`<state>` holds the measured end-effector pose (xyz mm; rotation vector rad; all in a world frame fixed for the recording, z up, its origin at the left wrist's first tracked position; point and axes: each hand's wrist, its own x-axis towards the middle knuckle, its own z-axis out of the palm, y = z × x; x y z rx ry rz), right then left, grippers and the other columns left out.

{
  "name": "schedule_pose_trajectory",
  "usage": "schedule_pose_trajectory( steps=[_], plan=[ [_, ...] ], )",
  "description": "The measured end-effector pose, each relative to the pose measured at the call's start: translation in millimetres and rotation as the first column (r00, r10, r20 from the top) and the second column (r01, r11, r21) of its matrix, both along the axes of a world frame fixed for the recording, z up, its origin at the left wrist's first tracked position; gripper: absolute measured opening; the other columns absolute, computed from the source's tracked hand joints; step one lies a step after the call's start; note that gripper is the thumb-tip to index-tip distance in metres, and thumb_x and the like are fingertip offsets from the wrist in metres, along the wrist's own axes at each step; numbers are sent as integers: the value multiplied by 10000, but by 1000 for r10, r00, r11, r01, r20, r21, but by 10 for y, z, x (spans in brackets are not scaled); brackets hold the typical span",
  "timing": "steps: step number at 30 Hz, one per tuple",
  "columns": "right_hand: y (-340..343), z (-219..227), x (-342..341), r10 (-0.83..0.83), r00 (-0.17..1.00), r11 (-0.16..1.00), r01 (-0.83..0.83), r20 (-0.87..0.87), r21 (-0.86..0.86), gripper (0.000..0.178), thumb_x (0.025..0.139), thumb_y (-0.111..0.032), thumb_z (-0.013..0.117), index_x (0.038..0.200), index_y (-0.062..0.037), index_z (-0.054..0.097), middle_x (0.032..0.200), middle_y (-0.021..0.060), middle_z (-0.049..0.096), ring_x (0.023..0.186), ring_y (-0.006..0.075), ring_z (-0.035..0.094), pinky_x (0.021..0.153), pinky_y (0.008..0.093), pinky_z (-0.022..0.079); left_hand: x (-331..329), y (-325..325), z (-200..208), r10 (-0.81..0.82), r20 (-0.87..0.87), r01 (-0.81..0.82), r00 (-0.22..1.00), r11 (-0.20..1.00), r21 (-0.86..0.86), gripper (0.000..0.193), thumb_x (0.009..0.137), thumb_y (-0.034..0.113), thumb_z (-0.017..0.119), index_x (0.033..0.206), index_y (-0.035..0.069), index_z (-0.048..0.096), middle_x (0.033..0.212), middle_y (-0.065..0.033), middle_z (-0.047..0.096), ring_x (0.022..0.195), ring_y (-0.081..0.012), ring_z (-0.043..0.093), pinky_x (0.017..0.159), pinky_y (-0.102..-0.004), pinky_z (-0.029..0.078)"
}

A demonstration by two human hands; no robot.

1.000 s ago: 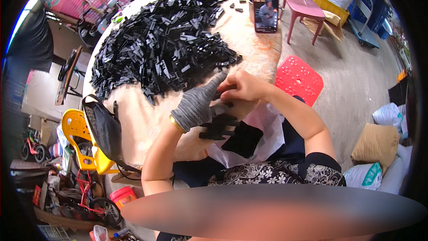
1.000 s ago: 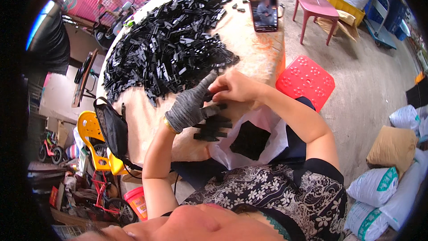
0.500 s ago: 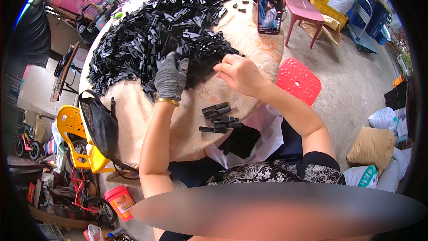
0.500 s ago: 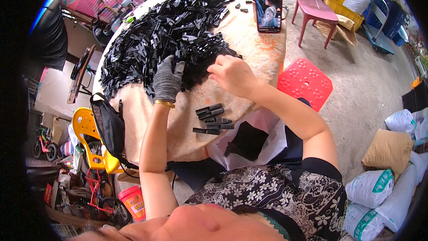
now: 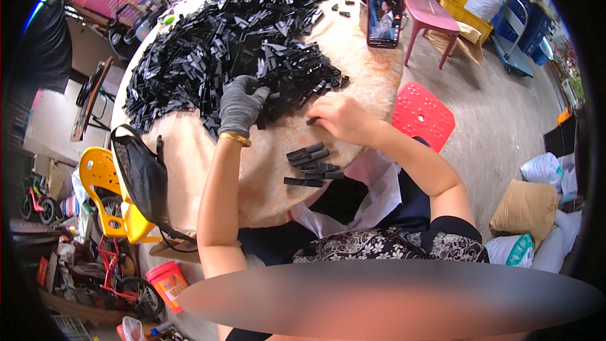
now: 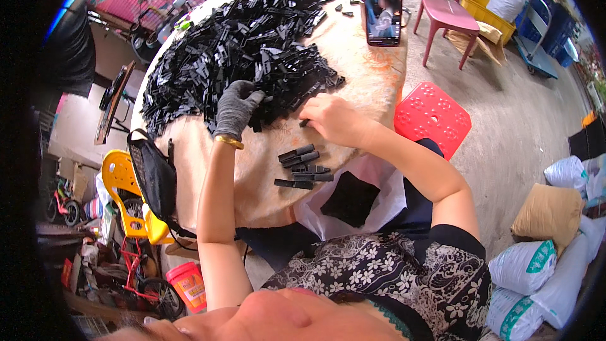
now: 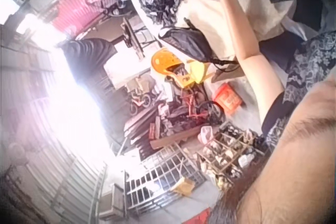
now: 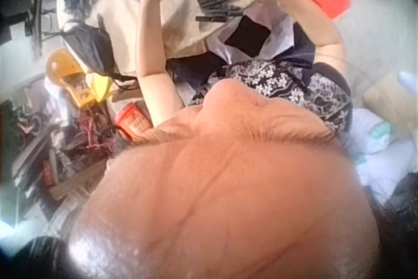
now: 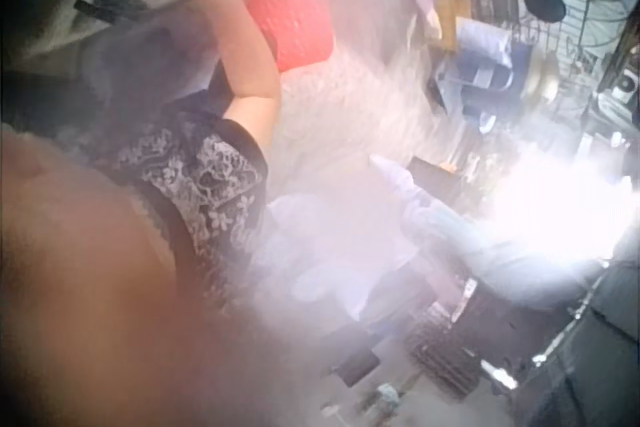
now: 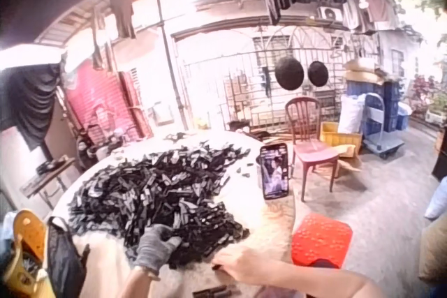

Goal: The person assembles small black plastic components by hand.

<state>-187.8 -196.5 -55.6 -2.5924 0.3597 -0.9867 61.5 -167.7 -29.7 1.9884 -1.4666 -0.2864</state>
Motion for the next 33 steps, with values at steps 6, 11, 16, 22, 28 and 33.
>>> schedule_pose_trajectory(
  steps=[6,11,16,22,28,33],
  plan=[
    [75,4,-1,-98,987,994,92,127,54,173,738,-81,642,898,-18,622,871,115,582,838,293,548,759,370,456,-6,46,-27,108,33,-101,994,980,-170,279,771,247,684,964,50,643,883,-154,661,834,-278,635,750,-368,495],
    [82,-10,-34,-122,990,992,120,76,21,167,732,-89,648,878,-15,612,876,109,566,833,289,539,768,368,445,-102,122,213,96,90,-93,991,995,-33,318,810,336,636,908,34,665,887,-172,654,868,-331,622,769,-395,483],
    [110,21,-62,-117,991,993,117,67,3,182,697,-80,683,849,-15,607,891,117,575,837,293,548,760,370,454,-127,278,325,24,260,-40,965,998,58,364,796,382,642,845,22,668,785,-167,658,780,-319,632,726,-407,481],
    [120,-7,-39,-140,989,989,142,52,-50,171,701,-97,677,838,-26,603,874,102,577,827,285,545,759,365,450,-203,158,233,-29,278,-17,960,987,162,335,796,380,630,858,55,682,772,-170,652,756,-326,624,703,-398,484],
    [110,-49,-32,-135,988,988,140,75,-61,123,712,-124,656,788,-42,604,831,88,559,816,256,529,760,349,438,-160,104,80,-61,-42,67,997,985,160,323,779,321,676,862,9,689,784,-149,680,721,-262,660,674,-361,499],
    [108,-54,-28,-134,988,988,140,79,-63,119,715,-129,658,779,-44,605,824,86,556,809,255,525,754,349,436,-78,44,-66,-46,-81,47,996,999,9,192,827,213,669,876,33,622,704,-18,616,586,-86,538,526,-252,464]
  ],
)
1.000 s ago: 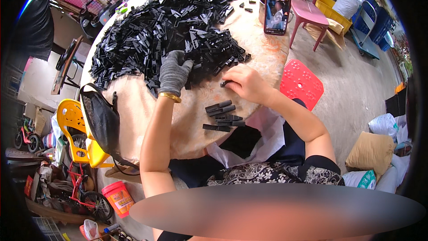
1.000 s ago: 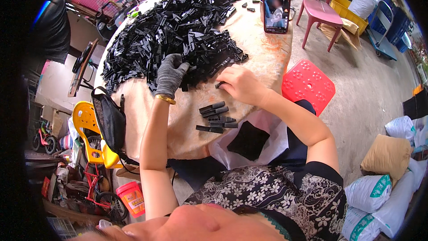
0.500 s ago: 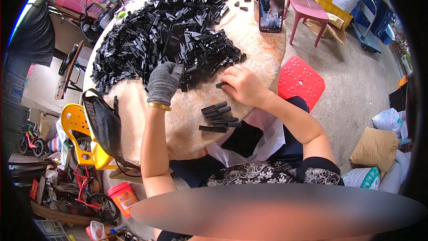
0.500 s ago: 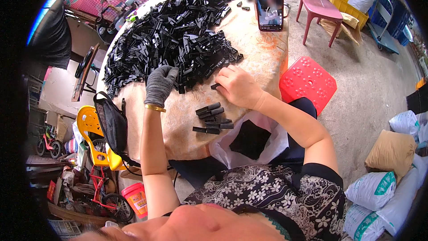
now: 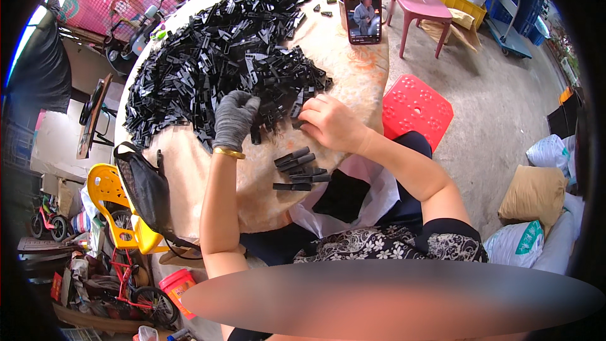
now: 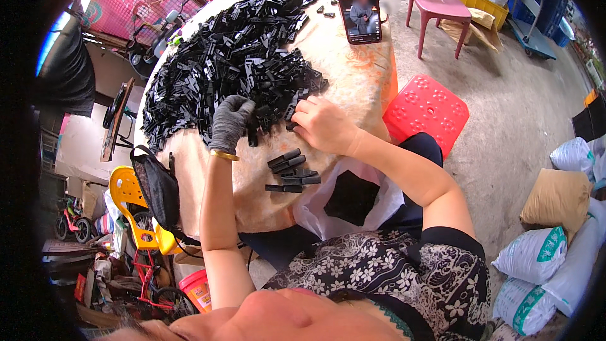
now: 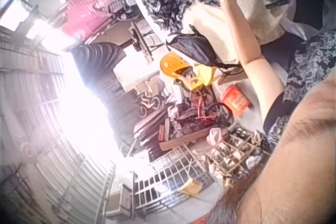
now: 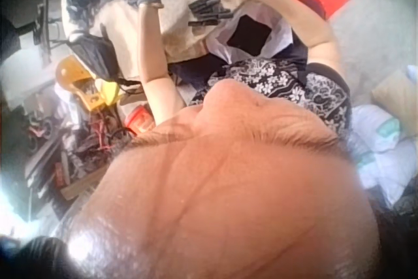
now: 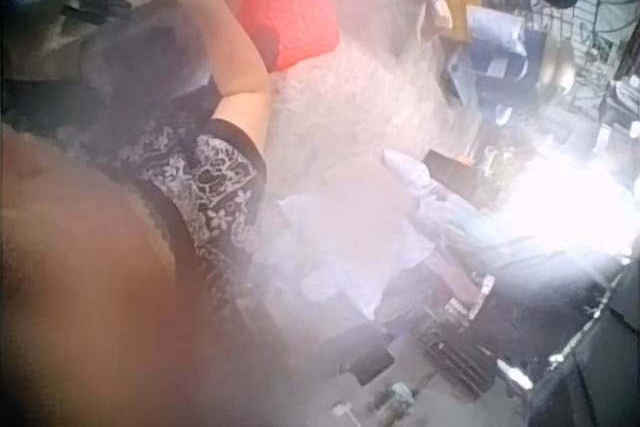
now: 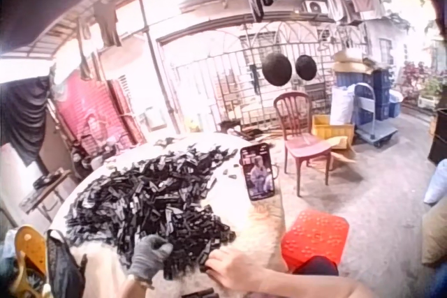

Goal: The person assembles small black plastic components by hand.

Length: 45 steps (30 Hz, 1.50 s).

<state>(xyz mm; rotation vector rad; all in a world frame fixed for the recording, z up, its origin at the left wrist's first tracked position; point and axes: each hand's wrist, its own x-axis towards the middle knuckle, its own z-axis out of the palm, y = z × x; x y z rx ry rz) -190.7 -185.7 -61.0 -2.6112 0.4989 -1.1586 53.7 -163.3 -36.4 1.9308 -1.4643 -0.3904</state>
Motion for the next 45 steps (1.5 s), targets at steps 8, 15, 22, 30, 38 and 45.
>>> schedule_pose_trajectory(
  steps=[8,15,22,30,38,45],
  plan=[
    [-1,-4,-16,-6,1000,1000,6,11,4,105,728,-127,648,767,-39,606,811,90,548,807,257,523,748,348,435,-118,164,241,-120,-334,-25,935,918,-397,132,900,115,578,994,42,520,775,-39,593,608,-75,528,542,-215,455],
    [14,27,-25,-4,1000,1000,4,12,22,122,733,-114,651,810,-34,602,844,94,562,825,265,530,768,349,439,-92,353,339,-195,-927,113,321,980,-166,258,922,227,536,1133,81,511,780,-43,609,548,-81,547,475,-199,451],
    [9,55,-70,12,992,977,-38,127,208,137,738,-90,648,854,-23,619,849,119,608,820,298,571,742,378,459,-394,485,437,-177,-737,270,652,963,8,300,867,101,591,1157,26,575,854,-37,646,587,-48,547,501,-183,446],
    [16,31,-159,49,995,970,-68,89,232,137,725,-75,652,845,-13,628,826,133,599,817,314,571,731,384,462,-518,522,187,-507,38,507,861,862,6,293,800,94,672,1083,38,626,952,-115,676,841,-193,645,755,-294,509],
    [-1,41,-175,46,999,975,-51,28,217,141,748,-55,639,880,-9,624,871,126,600,842,310,570,741,366,466,-604,592,197,-446,235,428,864,895,126,273,769,161,712,985,67,575,800,-132,648,722,-274,646,639,-348,505],
    [18,44,-156,33,999,979,-37,23,202,148,733,-52,648,875,-19,629,854,117,594,828,302,573,728,364,469,-602,594,214,-440,225,428,869,898,102,223,758,168,714,940,64,641,791,-134,654,713,-284,639,648,-352,505]
  ],
)
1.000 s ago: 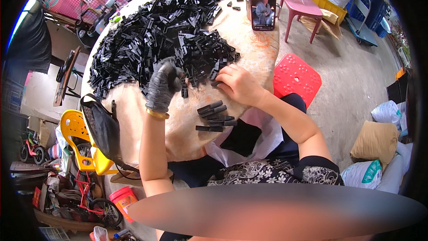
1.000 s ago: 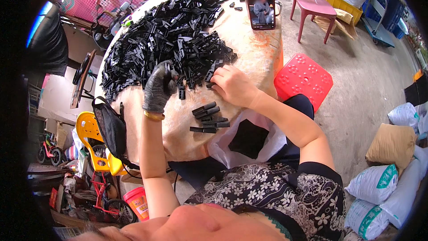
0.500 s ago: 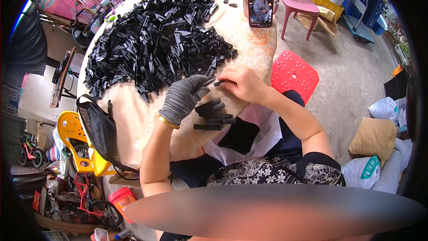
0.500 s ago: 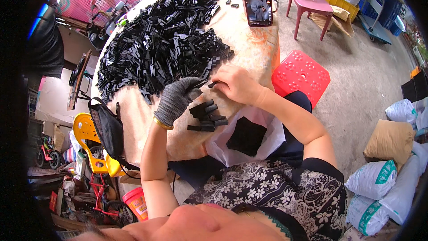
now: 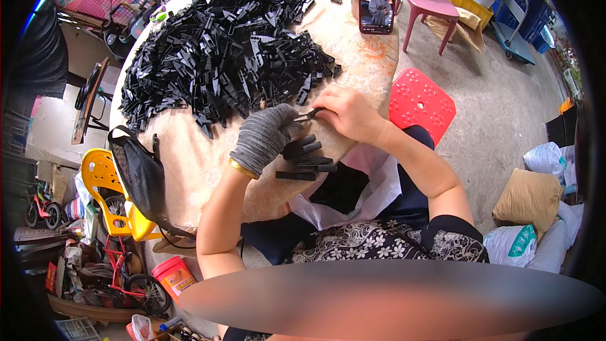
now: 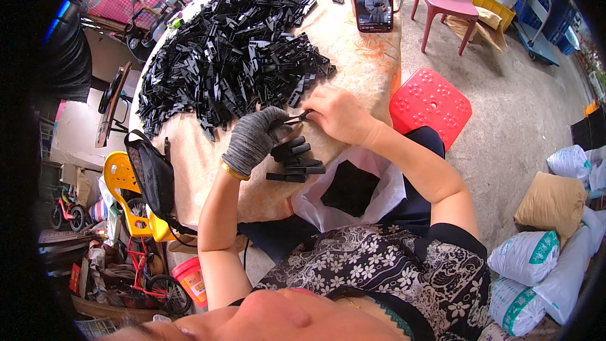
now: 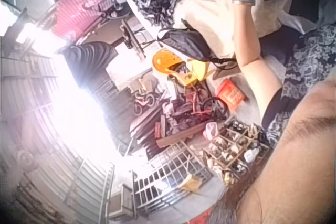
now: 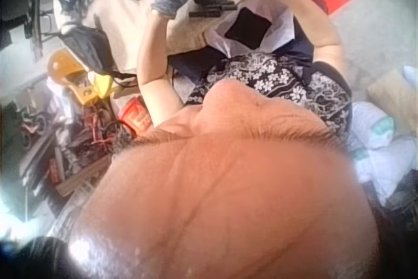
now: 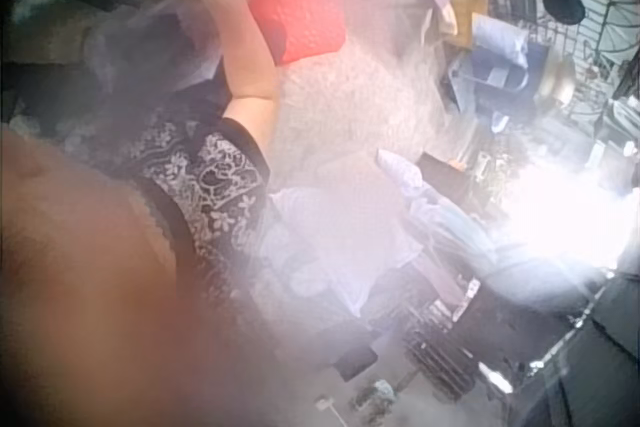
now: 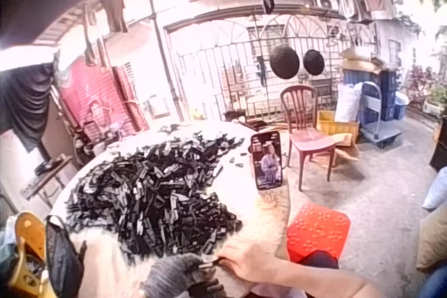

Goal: The person assembles small black plastic components by hand.

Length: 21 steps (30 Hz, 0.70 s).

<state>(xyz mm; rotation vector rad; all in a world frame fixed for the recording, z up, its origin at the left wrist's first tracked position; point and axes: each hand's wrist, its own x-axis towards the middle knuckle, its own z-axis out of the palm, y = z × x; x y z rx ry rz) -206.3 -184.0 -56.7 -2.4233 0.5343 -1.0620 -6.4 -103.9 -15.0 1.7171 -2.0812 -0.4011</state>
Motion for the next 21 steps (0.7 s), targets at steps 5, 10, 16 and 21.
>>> schedule_pose_trajectory(
  steps=[5,10,16,21],
  plan=[
    [15,-5,-2,-18,1000,1000,18,8,3,121,726,-79,656,836,-35,631,813,116,565,823,300,553,741,372,458,-49,5,45,1,29,-1,1000,1000,6,229,759,179,697,962,74,671,836,-125,666,728,-274,642,671,-344,503],
    [17,0,7,-14,1000,999,13,-28,-46,118,728,-108,661,826,-49,634,814,102,559,825,290,544,746,372,452,-60,32,4,50,61,-47,997,998,-38,231,770,212,682,956,76,684,852,-125,669,738,-271,645,675,-339,503],
    [0,-20,22,-12,999,999,11,-30,-32,116,726,-92,656,831,-48,636,825,102,567,825,288,547,745,372,451,-95,-4,82,-8,132,16,991,998,-63,221,769,222,679,940,83,686,831,-123,668,725,-283,639,664,-348,503],
    [-22,-20,35,8,1000,999,-9,-12,-39,113,725,-75,648,834,-47,635,827,102,570,828,291,551,748,377,451,-140,-50,141,-35,191,50,981,996,-73,208,764,228,672,917,86,674,775,-128,649,715,-310,626,649,-381,494]
  ],
)
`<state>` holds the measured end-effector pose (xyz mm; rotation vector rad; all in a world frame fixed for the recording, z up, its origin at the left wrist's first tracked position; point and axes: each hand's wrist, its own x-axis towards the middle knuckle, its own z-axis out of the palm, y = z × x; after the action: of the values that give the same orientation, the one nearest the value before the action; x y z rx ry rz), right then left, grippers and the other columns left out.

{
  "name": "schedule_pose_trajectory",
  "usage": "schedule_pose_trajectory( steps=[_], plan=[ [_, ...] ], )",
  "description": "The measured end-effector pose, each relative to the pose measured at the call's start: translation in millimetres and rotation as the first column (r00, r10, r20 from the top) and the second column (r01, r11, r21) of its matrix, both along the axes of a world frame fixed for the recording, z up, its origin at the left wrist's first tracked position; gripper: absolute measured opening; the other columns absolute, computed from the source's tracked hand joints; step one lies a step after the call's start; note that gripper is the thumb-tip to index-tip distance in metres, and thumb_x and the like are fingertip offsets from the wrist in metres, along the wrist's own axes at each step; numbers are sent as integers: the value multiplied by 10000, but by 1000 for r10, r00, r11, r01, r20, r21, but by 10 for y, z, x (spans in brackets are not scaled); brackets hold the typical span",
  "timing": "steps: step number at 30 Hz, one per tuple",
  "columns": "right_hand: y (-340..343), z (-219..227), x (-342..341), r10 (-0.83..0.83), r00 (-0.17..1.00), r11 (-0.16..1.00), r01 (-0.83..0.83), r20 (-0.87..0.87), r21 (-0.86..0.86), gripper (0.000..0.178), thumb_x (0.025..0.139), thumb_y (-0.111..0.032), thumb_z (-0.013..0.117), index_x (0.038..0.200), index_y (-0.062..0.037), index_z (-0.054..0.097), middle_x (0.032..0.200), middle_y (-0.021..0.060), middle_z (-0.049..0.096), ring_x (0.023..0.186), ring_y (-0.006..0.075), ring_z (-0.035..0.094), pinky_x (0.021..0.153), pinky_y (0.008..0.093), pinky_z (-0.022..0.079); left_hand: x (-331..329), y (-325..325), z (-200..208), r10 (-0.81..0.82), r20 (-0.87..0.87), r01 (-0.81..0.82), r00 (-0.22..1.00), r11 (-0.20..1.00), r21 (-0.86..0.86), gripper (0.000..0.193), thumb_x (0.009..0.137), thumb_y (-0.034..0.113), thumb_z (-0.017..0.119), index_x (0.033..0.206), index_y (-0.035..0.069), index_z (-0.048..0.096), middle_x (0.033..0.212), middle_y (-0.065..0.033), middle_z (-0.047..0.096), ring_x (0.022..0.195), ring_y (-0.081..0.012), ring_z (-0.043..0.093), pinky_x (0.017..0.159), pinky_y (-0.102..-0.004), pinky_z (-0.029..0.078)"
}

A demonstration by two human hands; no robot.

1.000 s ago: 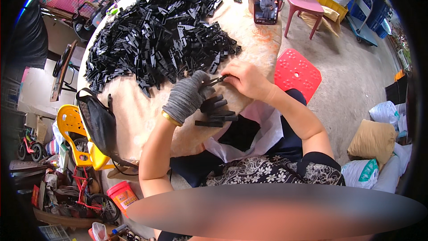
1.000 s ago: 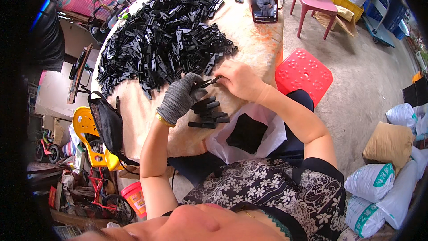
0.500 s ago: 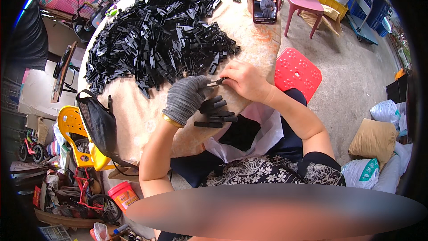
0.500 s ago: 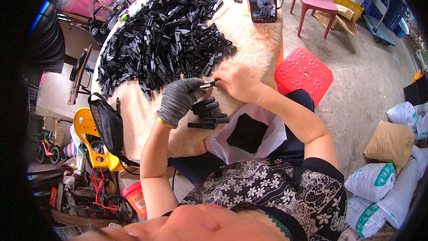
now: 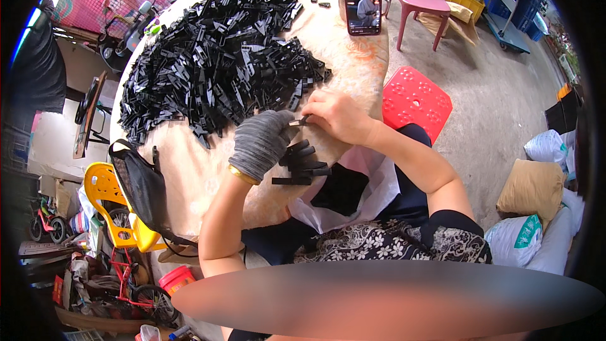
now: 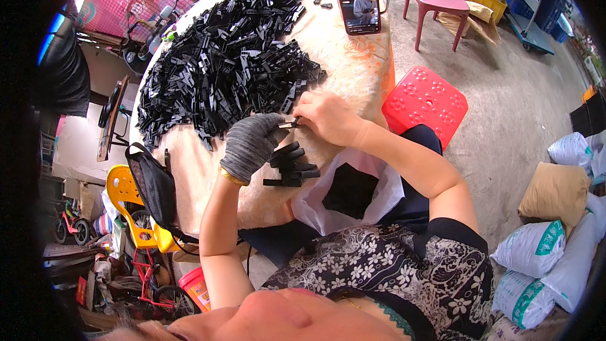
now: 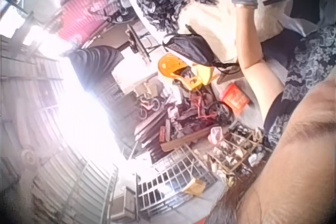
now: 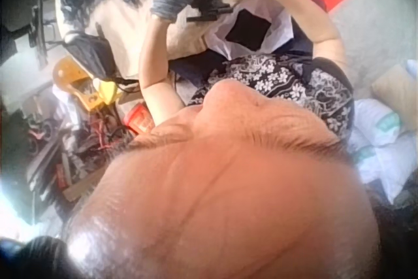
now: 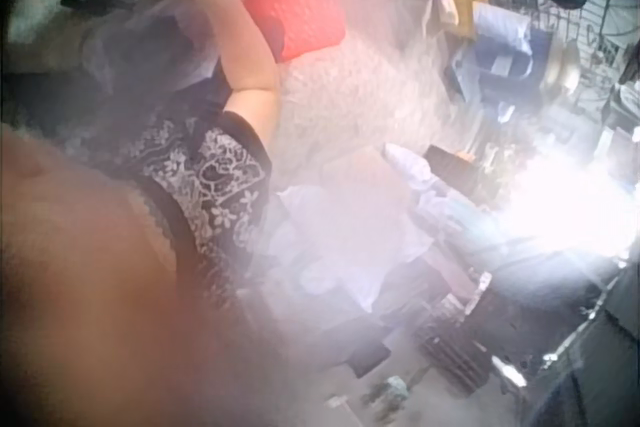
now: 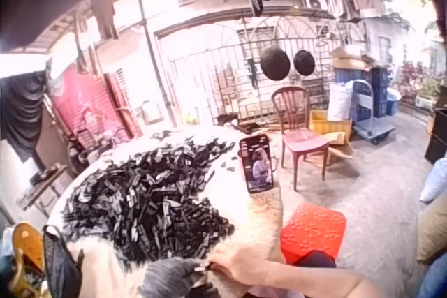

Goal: The person assembles small black plastic components by hand.

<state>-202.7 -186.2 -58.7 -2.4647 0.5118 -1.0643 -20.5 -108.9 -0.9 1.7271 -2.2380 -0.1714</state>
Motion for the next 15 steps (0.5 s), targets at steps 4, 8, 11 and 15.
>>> schedule_pose_trajectory(
  steps=[4,8,11,15],
  plan=[
    [-8,-17,1,21,1000,999,-21,5,-45,133,712,-78,655,840,-50,633,823,100,573,834,293,558,748,382,456,-81,-107,48,-12,83,3,996,994,105,181,773,226,655,864,70,650,747,-150,634,714,-331,618,654,-413,487],
    [0,-17,-12,32,999,999,-32,25,-14,144,704,-88,667,837,-49,629,826,99,578,835,293,568,750,382,463,-109,-229,70,-84,191,56,978,987,148,196,768,234,654,826,48,637,740,-169,623,715,-350,613,647,-431,484],
    [0,10,-30,-9,1000,1000,10,27,-16,147,703,-96,677,832,-46,628,832,100,583,832,293,575,757,378,467,-111,-302,85,-128,227,93,965,983,159,207,758,239,660,818,43,636,742,-172,622,717,-352,613,645,-432,485],
    [9,8,-34,-36,999,998,36,-6,53,152,692,-103,683,817,-43,622,822,103,578,826,295,573,754,385,465,-148,-366,145,-160,241,98,957,963,251,216,742,234,673,824,39,630,763,-184,621,723,-359,611,654,-430,488]
  ],
)
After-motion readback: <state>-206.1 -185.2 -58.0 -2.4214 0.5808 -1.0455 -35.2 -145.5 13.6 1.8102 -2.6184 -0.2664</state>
